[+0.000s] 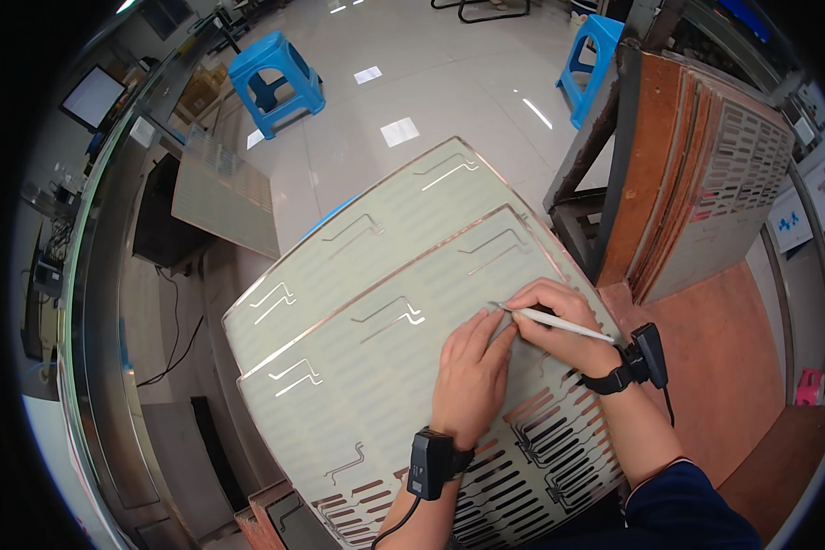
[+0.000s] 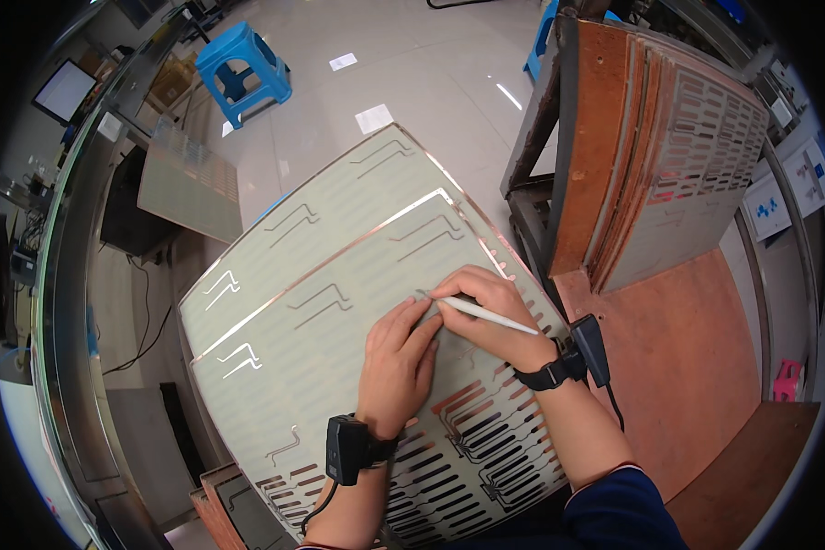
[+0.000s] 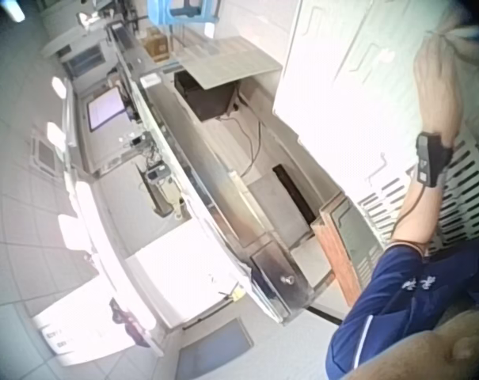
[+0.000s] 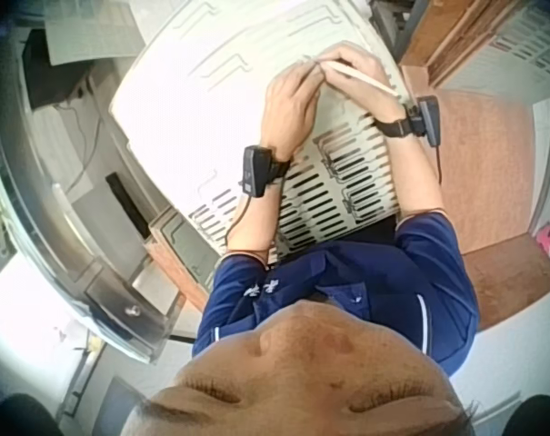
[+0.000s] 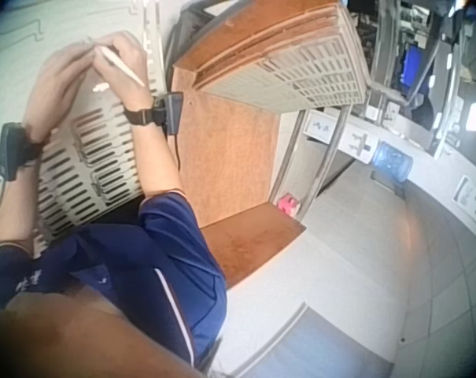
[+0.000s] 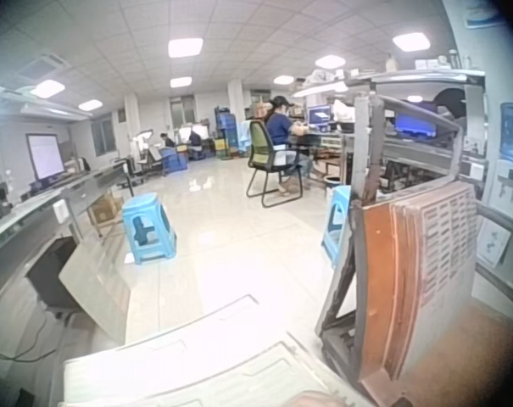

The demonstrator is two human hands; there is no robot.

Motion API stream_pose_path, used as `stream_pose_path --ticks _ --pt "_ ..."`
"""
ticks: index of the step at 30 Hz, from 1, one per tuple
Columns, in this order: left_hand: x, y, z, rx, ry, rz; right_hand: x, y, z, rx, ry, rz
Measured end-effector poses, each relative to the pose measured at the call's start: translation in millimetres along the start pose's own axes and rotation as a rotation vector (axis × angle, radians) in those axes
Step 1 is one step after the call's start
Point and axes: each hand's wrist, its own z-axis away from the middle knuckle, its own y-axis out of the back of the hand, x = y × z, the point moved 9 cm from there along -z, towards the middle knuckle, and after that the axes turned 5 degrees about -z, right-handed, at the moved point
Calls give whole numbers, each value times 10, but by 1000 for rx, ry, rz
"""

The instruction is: Marking specific points or tracing paths on patterned laminate sheets using a white pen.

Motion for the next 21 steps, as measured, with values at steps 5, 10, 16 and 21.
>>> stream_pose_path --ticks 5,10,16,21 --pt "1 4 -1 9 -18 9 -17 60 31 40 50 53" --pt "5 8 -6 -4 -10 5 -38 56 28 49 81 77" --pt "17 1 -14 -12 -1 -17 -40 66 29 71 95 82" --pt "11 -11 -5 -20 -1 -26 -40 62 34 57 95 85"
